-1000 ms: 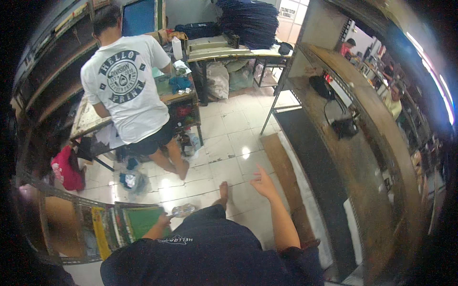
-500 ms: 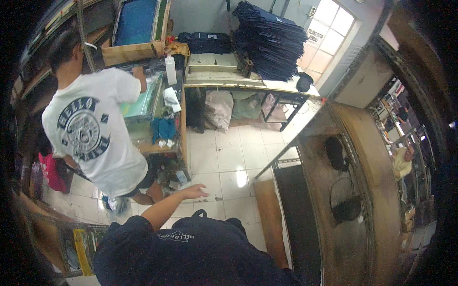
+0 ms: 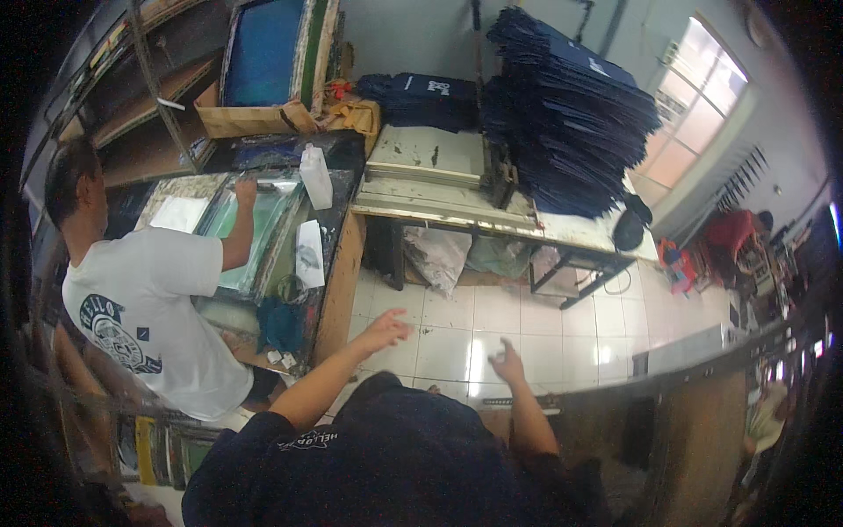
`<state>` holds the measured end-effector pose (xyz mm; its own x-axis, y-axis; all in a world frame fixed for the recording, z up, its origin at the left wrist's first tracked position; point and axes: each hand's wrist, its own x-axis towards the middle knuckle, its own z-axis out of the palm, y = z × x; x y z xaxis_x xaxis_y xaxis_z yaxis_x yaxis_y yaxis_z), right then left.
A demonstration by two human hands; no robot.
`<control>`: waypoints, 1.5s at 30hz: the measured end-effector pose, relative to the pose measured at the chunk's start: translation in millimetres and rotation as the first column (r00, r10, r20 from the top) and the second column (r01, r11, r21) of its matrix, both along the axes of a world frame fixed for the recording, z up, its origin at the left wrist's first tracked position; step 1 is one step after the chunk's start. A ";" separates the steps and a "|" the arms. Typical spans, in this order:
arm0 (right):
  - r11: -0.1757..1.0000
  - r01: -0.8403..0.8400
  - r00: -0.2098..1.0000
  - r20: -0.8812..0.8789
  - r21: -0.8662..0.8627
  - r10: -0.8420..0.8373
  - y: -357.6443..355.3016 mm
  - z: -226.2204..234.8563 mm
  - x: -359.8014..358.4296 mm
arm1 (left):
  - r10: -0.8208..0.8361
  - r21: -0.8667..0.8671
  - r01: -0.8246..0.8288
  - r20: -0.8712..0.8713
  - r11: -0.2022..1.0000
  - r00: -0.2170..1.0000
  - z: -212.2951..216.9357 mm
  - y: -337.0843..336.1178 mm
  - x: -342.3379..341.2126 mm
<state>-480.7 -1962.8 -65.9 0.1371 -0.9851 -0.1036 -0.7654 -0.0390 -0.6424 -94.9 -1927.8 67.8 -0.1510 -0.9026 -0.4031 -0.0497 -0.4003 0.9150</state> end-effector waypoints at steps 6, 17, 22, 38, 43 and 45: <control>0.982 -0.149 0.968 0.186 -0.116 0.169 -209.2 138.4 111.1 | 0.375 -0.008 -0.383 -0.192 0.924 0.907 31.6 -142.9 18.0; 0.945 -0.294 0.949 0.073 -0.144 0.306 -407.1 213.7 239.4 | 0.621 -0.619 -0.360 0.274 0.698 0.734 28.9 -491.3 95.5; 0.959 -0.227 0.960 0.124 -0.167 0.249 -470.6 233.6 280.7 | 0.694 -0.759 -0.057 0.558 0.648 0.456 64.1 -646.9 181.8; 0.813 -0.469 0.814 -0.527 -0.346 0.244 -755.0 241.2 517.3 | 0.198 -0.208 0.241 0.978 0.948 0.066 27.3 -738.9 273.6; 0.851 -0.469 0.746 -0.621 -0.236 0.240 -809.1 197.8 556.1 | 0.296 -0.279 0.245 0.955 0.929 -0.034 13.3 -738.3 276.8; 0.847 -0.478 0.727 -0.645 -0.231 0.234 -815.5 188.9 558.9 | 0.266 -0.252 0.233 0.963 0.939 -0.034 8.1 -739.9 276.1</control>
<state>78.3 -2778.3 123.0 0.5196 -0.8520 0.0641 -0.8544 -0.5184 0.0353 181.2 -2667.7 75.8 0.1868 -0.9751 0.1196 -0.9808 -0.1920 -0.0331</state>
